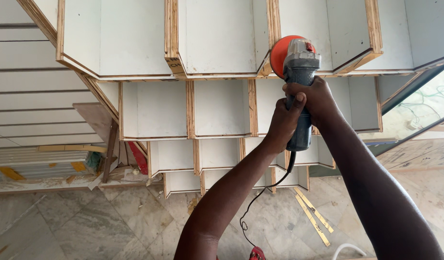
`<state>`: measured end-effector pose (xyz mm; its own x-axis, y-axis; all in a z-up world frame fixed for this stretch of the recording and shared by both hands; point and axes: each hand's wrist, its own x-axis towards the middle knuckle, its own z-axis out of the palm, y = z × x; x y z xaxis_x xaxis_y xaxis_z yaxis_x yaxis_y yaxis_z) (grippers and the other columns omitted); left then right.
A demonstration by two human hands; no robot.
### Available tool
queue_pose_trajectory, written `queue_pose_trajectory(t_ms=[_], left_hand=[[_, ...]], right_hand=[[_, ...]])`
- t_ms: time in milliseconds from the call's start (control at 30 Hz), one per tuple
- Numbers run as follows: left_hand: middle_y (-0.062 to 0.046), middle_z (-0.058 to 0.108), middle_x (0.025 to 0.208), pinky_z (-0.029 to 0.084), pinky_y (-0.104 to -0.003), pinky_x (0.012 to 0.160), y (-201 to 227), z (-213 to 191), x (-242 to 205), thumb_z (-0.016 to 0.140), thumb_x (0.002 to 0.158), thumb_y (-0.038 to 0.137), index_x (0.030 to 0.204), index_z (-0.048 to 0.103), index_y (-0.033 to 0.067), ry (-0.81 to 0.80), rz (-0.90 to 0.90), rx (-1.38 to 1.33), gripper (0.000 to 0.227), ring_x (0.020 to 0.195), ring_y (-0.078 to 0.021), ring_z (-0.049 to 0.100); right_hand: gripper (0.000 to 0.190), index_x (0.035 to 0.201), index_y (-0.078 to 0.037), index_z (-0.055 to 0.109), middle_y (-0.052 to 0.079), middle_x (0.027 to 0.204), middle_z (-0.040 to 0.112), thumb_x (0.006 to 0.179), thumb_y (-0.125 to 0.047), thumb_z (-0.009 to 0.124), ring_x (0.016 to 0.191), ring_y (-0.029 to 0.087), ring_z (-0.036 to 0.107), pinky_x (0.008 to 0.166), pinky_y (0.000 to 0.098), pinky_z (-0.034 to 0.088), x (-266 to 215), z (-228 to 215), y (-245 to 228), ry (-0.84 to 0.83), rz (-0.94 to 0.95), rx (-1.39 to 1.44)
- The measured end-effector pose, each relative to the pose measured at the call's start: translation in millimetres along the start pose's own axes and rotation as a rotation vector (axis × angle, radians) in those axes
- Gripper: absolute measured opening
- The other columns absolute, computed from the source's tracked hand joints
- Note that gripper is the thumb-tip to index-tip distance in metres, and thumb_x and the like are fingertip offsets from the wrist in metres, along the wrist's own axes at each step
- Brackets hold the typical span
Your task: The person uses an electric sander to smooth the edges and surfaces of a wooden shelving unit. They move the sander along the top edges and inside corners of the shelves, occasionally pausing to wipe away dust with their hand.
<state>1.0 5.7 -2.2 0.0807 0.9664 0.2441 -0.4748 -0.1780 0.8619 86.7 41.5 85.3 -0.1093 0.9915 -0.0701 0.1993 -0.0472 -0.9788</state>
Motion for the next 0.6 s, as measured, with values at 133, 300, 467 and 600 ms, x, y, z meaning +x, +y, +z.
queue_pose_trajectory(t_ms=[133, 300, 467, 600], left_hand=[[-0.010, 0.066, 0.076, 0.062, -0.028, 0.059, -5.1, 6.8, 1.4, 0.056, 0.087, 0.081, 0.099, 0.058, -0.0038, -0.018, 0.015, -0.019, 0.086, 0.066, -0.0161, 0.072], [-0.010, 0.066, 0.071, 0.062, -0.029, 0.053, -6.7, 15.1, 1.6, 0.053, 0.085, 0.081, 0.097, 0.055, -0.0027, -0.022, -0.046, -0.012, 0.085, 0.060, -0.0175, 0.072], [-0.009, 0.066, 0.077, 0.061, -0.028, 0.058, -1.5, 11.0, -4.4, 0.052, 0.089, 0.081, 0.101, 0.056, -0.0025, -0.001, 0.043, -0.021, 0.085, 0.066, -0.0158, 0.071], [-0.009, 0.066, 0.078, 0.062, -0.029, 0.058, 3.4, 3.4, -4.5, 0.051, 0.088, 0.082, 0.102, 0.055, -0.0016, 0.034, 0.038, -0.029, 0.085, 0.066, -0.0161, 0.072]], right_hand=[[0.022, 0.087, -0.002, 0.066, 0.003, 0.074, 0.066, 0.078, -0.016, 0.079, 0.063, 0.012, 0.066, 0.056, 0.0287, 0.055, -2.7, -10.3, 1.2, 0.003, -0.011, -0.014], [0.020, 0.087, -0.001, 0.065, 0.003, 0.075, 0.065, 0.079, -0.014, 0.077, 0.063, 0.011, 0.063, 0.056, 0.0285, 0.053, -5.8, -17.4, 4.3, 0.015, -0.028, 0.023], [0.023, 0.090, -0.003, 0.065, 0.002, 0.075, 0.065, 0.076, -0.016, 0.078, 0.063, 0.011, 0.063, 0.056, 0.0276, 0.054, -8.8, -7.1, -2.6, -0.013, -0.054, 0.012], [0.026, 0.089, -0.001, 0.065, 0.003, 0.074, 0.064, 0.077, -0.018, 0.079, 0.061, 0.012, 0.062, 0.055, 0.0282, 0.052, -6.9, 3.7, -10.8, -0.013, -0.028, -0.073]])
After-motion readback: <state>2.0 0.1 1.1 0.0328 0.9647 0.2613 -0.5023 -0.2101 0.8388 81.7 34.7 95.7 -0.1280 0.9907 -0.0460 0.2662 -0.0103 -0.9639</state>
